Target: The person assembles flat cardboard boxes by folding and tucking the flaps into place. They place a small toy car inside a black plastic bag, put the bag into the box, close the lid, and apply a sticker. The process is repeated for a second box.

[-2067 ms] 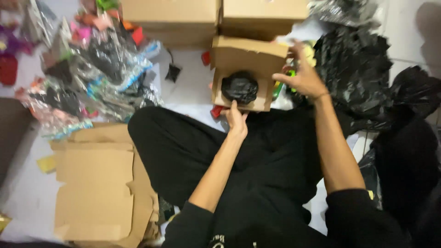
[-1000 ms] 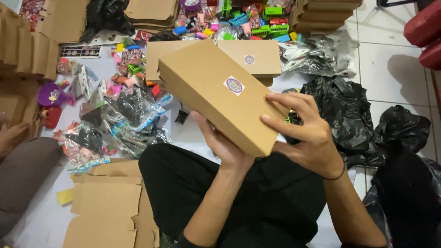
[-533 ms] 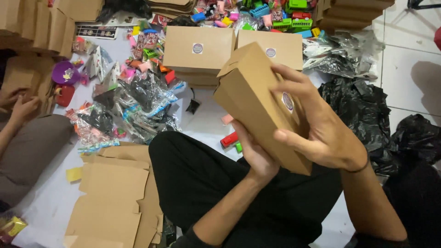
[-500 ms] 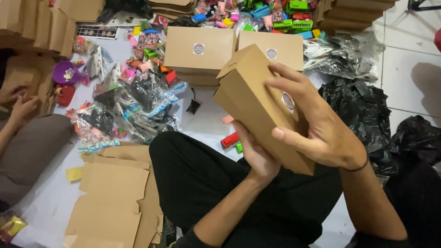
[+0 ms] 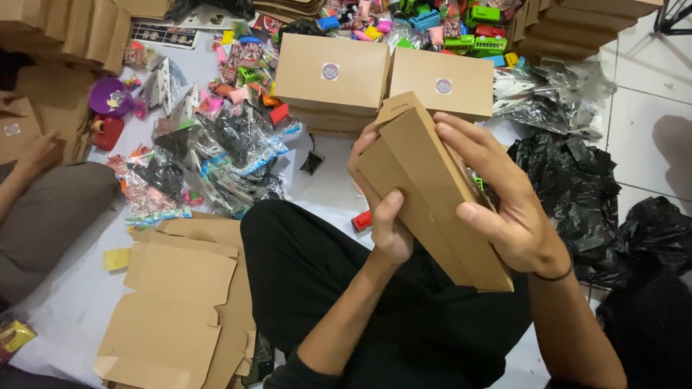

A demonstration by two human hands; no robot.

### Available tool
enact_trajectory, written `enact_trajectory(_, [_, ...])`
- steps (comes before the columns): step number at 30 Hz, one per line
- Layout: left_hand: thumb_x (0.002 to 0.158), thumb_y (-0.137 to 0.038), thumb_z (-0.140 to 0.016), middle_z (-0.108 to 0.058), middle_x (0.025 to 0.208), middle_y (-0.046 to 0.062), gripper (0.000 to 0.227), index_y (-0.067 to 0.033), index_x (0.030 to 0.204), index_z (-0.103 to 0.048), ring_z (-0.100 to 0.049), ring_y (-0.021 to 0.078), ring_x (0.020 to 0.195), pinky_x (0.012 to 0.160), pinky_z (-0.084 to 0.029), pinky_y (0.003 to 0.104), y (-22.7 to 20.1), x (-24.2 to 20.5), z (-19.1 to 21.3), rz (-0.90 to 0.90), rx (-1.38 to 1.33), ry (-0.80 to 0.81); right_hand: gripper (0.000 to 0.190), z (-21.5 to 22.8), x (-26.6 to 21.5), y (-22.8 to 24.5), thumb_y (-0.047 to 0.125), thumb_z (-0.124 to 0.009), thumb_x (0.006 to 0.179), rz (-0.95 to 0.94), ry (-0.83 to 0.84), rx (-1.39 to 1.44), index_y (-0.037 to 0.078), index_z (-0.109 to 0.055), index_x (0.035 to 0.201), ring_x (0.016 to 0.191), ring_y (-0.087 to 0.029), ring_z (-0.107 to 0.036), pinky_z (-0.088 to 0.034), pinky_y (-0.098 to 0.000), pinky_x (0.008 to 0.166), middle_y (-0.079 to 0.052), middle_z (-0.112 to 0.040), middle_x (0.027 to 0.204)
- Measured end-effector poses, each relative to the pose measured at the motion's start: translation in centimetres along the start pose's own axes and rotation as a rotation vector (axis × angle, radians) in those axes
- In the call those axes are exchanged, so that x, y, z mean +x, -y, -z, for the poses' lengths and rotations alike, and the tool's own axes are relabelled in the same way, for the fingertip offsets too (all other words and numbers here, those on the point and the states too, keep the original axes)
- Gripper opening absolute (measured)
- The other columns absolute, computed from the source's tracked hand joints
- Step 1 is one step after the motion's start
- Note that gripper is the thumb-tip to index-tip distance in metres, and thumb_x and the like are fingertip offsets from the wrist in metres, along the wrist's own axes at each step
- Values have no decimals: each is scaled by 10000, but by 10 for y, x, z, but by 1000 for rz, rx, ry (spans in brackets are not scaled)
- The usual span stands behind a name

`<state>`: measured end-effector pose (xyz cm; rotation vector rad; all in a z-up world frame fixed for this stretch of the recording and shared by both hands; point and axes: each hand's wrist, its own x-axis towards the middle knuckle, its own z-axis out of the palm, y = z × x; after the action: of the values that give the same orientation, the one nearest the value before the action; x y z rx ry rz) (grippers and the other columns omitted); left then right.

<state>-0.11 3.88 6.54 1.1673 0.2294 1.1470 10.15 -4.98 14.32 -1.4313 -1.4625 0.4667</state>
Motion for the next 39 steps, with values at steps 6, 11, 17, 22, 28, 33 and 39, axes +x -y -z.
enact_trajectory(6, [1017, -515, -379, -179, 1614, 186, 721, -41, 1523, -184, -174, 375, 1526, 1253, -137, 553, 8, -5, 4, 52, 100, -30, 740, -1, -4, -6, 284, -535, 806, -15, 5, -38, 13, -448, 1489, 1494, -394, -425, -344, -557, 1235, -232, -386, 1610])
enact_trajectory(11, [1019, -649, -150, -288, 1635, 125, 782, -152, 1620, -91, -351, 272, 1472, 1197, -328, 472, 18, -19, 0, 306, -292, -15, 691, -5, -1, -4, 195, -620, 768, -38, 71, -84, 53, -535, 1439, 1486, -442, -389, -329, -597, 1197, -250, -336, 1617])
enact_trajectory(17, [934, -751, -446, -145, 1733, 47, 1059, -179, 1669, 57, -210, 274, 1606, 1357, -186, 473, 33, -18, 11, 43, -322, -106, 701, -18, -2, -17, 301, -618, 803, 8, 64, -260, 99, -552, 1470, 1522, -428, -309, -243, -601, 1239, -200, -327, 1640])
enact_trajectory(22, [935, -327, -430, -656, 1225, 249, 553, 38, 1329, -565, -668, 309, 1059, 865, -586, 412, 114, -74, 85, 444, -464, -549, 702, -30, -24, -49, 433, -680, 879, -65, 175, -223, 161, -515, 1505, 1548, -462, -268, -245, -566, 1223, -249, -294, 1658])
enact_trajectory(28, [1037, -564, -357, -412, 1602, 196, 626, -235, 1568, -313, -448, 503, 1439, 1221, -352, 659, 96, -59, 58, 202, -432, -156, 518, -61, -96, -92, 198, -574, 954, -290, -302, 178, 27, -487, 1436, 1569, -372, -302, -231, -507, 1305, -176, -380, 1619])
enact_trajectory(33, [963, -633, -76, -626, 1258, 324, 874, 3, 1364, -523, -598, 350, 1263, 1133, -403, 386, 115, -47, 29, 203, -230, -299, 690, -83, -146, -144, 296, -481, 1047, -841, -450, 848, 101, -152, 1620, 1457, -531, -279, -301, -704, 1097, -327, -251, 1607])
enact_trajectory(39, [1124, -339, -292, -368, 1617, 132, 524, -151, 1613, -307, -405, 254, 1470, 1257, -224, 390, 236, -142, 167, 230, -34, -524, 649, -120, -165, -218, 216, -453, 1038, -911, -533, 1405, 208, -196, 1634, 1263, -464, -586, -552, -684, 868, -271, -451, 1519])
